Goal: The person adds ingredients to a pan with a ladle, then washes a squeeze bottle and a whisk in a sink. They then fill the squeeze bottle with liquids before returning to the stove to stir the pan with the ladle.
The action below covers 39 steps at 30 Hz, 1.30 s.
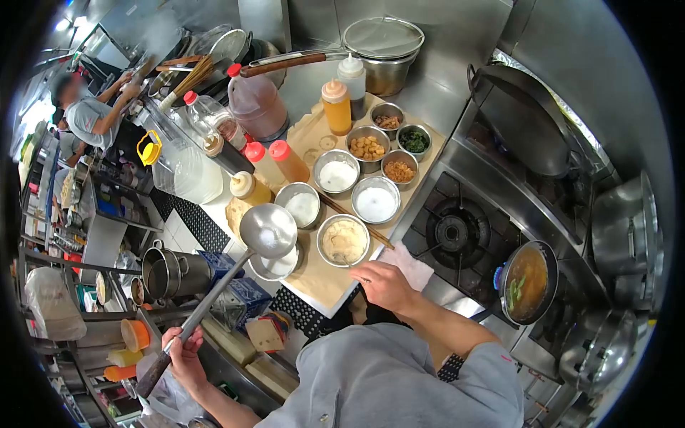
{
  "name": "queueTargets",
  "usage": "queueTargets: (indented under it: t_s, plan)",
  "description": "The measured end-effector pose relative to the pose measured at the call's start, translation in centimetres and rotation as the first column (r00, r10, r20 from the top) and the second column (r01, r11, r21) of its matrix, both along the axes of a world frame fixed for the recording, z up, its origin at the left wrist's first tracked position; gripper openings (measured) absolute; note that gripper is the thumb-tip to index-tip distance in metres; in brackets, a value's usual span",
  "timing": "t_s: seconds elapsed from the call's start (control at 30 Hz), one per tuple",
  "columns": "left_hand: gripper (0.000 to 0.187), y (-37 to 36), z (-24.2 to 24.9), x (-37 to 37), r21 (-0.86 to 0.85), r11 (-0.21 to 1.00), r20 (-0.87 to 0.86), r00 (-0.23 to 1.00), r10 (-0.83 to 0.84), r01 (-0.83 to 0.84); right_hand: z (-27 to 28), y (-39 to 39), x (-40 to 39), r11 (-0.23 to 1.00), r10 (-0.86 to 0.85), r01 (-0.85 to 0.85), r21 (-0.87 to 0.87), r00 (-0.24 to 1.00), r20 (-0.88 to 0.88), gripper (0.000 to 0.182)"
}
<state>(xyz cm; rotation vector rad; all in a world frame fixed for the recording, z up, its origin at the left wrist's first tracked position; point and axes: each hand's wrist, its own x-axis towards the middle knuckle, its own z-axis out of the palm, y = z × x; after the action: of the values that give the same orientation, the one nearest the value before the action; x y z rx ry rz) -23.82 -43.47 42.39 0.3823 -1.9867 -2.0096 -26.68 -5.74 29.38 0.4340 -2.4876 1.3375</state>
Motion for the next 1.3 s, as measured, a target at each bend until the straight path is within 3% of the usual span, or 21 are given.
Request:
queueTargets:
  t_s: [0.13, 0.23, 0.47, 0.53, 0.6, 0.67, 0.9, 1.07, 1.2, 1.3]
  plan:
    - [0.026, 0.3, -0.2, -0.6, 0.013, 1.000, 0.001, 1.000, 0.009, -0.009, 0.0, 0.4, -0.9, 0.999, -0.033, 0.033, -0.011, 0.999, -0.022, 0.011]
    - [0.026, 0.5, -0.4, -0.9, 0.024, 0.999, -0.007, 1.000, 0.022, -0.022, -1.3, 0.8, -2.1, 0.996, 0.051, -0.049, 0.068, 0.998, -0.036, 0.012]
    - [0.025, 0.2, -0.5, -0.3, 0.006, 1.000, -0.003, 1.000, 0.021, -0.021, -0.3, 2.2, -3.0, 0.972, -0.234, 0.236, 0.013, 0.968, -0.091, 0.010]
    - [0.025, 0.1, -0.5, -0.2, 0.010, 0.999, -0.003, 0.999, 0.035, -0.035, -1.9, 2.3, -3.5, 0.933, -0.330, 0.346, -0.101, 0.932, 0.149, 0.011]
    - [0.025, 0.1, -0.5, -0.1, -0.009, 1.000, -0.013, 1.000, 0.025, -0.025, -3.1, 2.1, -3.9, 0.925, -0.342, 0.363, -0.113, 0.924, 0.170, 0.012]
    - [0.025, 0.1, -0.4, -0.1, -0.009, 1.000, -0.009, 1.000, 0.027, -0.027, -4.1, 1.6, -4.1, 0.872, -0.358, 0.422, -0.248, 0.896, 0.264, 0.013]
    - [0.025, 0.0, -0.1, -0.1, -0.007, 0.999, -0.019, 0.999, 0.037, -0.037, -6.3, 0.7, -4.7, 0.728, -0.375, 0.525, -0.441, 0.844, 0.384, 0.015]
    - [0.025, 0.0, -0.2, -0.2, 0.001, 0.999, -0.022, 0.999, 0.042, -0.042, -6.7, 2.2, -4.5, 0.521, -0.309, 0.613, -0.594, 0.784, 0.538, 0.019]
    - [0.024, -0.2, 0.0, -0.4, -0.017, 0.999, -0.027, 0.999, -0.044, 0.043, -6.4, 3.5, -3.9, 0.487, -0.307, 0.629, -0.605, 0.772, 0.556, 0.020]
    - [0.025, 0.6, 0.1, -0.7, 0.003, 1.000, -0.021, 1.000, 0.024, -0.024, -6.2, 4.4, -3.6, 0.482, -0.321, 0.650, -0.588, 0.755, 0.572, 0.021]
